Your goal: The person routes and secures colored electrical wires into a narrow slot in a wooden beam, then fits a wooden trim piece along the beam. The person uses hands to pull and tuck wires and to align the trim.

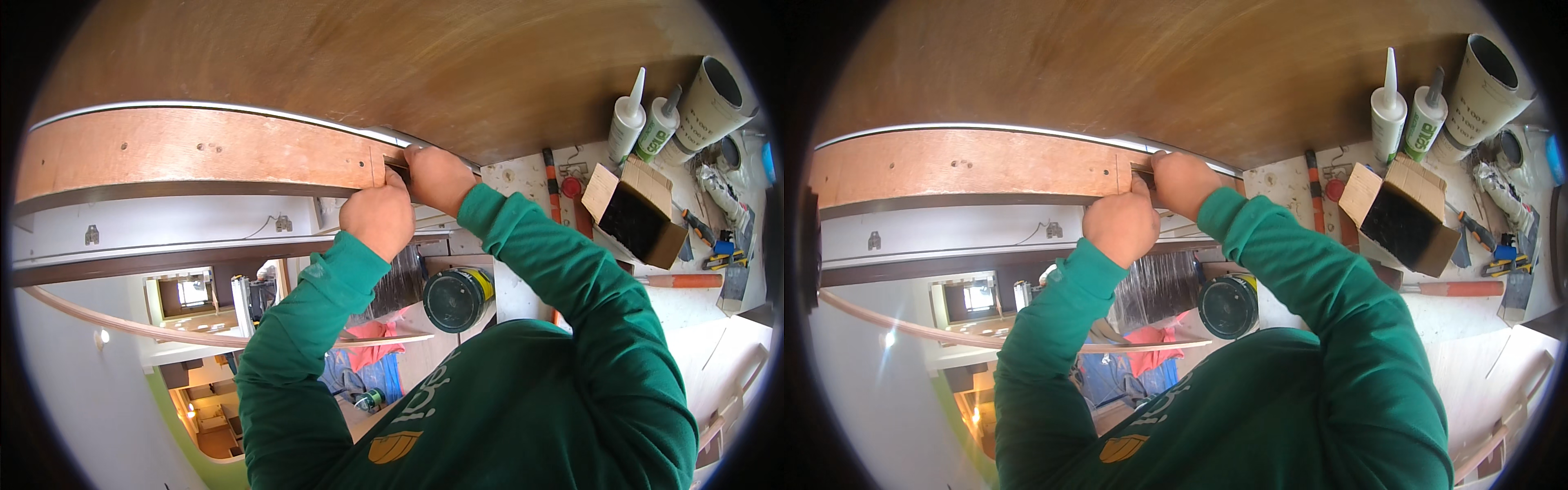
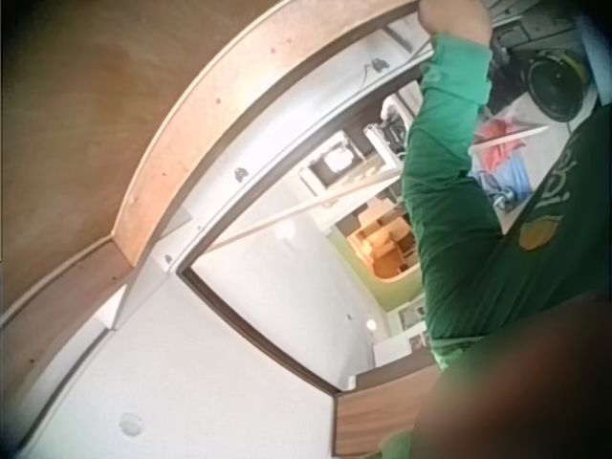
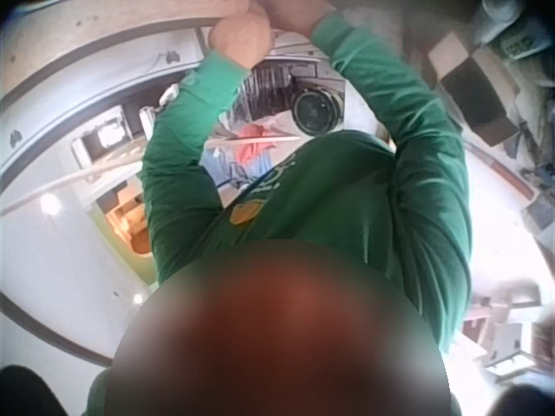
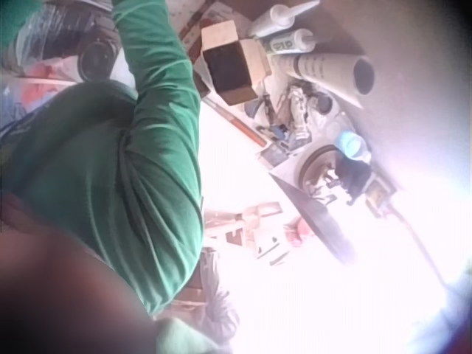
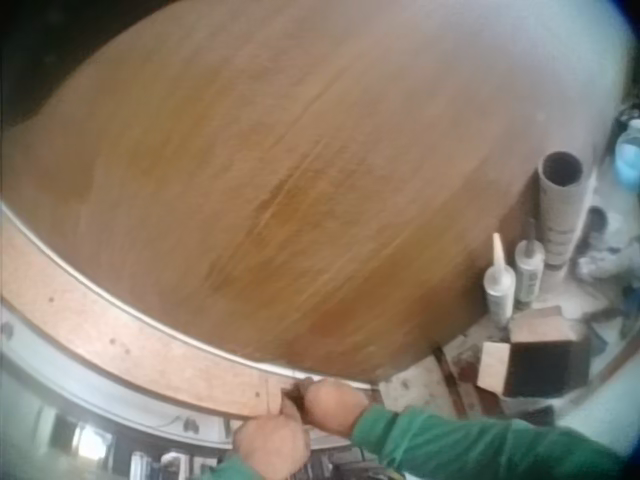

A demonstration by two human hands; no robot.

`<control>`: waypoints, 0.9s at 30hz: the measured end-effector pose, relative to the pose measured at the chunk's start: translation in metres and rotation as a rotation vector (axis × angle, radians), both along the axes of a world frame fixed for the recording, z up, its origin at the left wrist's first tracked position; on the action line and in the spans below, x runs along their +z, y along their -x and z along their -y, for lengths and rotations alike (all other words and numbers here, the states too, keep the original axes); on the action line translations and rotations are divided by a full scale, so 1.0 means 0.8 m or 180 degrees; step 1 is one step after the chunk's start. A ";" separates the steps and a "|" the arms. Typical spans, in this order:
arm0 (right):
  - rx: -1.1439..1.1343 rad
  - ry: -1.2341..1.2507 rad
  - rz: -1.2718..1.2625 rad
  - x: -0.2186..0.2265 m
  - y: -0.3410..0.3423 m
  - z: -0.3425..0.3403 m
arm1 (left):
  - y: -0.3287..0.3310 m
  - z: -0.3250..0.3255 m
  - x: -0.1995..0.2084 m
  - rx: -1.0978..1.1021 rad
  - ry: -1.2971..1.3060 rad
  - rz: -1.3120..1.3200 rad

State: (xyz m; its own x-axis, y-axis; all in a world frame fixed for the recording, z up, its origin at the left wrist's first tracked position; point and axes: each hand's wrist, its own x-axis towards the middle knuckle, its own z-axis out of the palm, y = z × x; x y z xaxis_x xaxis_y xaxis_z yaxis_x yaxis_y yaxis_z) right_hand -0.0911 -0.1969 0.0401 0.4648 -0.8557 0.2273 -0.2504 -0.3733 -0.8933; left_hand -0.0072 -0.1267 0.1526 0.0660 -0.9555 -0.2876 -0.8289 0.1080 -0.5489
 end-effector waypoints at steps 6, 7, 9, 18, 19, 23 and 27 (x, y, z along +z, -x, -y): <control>-0.0290 -0.0831 0.0348 -0.005 -0.022 0.003 | -0.001 -0.003 0.000 0.0110 0.0007 -0.0100; -0.0404 -0.0917 0.0434 -0.004 -0.023 0.002 | -0.001 -0.003 0.001 0.0119 0.0010 -0.0124; -0.0031 -0.0784 0.0809 -0.002 -0.013 -0.001 | 0.000 -0.004 0.003 0.0173 -0.0011 -0.0207; 0.0058 -0.0879 0.0283 -0.008 0.042 -0.017 | -0.018 -0.021 0.008 -0.0178 0.0277 -0.0539; -0.0309 -0.0477 0.0019 -0.014 0.040 -0.022 | -0.024 -0.029 0.006 -0.0349 0.0415 -0.0702; -0.0177 -0.0361 0.0371 -0.036 0.033 -0.024 | -0.046 -0.065 -0.003 -0.0730 0.0848 -0.1276; -0.0016 -0.0944 0.0609 -0.037 0.020 -0.021 | -0.060 -0.092 -0.015 -0.0685 0.1127 -0.1819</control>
State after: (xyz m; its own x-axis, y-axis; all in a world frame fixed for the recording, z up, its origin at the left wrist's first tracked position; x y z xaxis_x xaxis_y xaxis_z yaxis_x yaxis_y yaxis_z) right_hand -0.1074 -0.1798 0.0105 0.4333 -0.8998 0.0510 -0.0694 -0.0898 -0.9935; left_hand 0.0411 -0.0531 0.1403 -0.2038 -0.9729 0.1096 -0.9781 0.1974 -0.0665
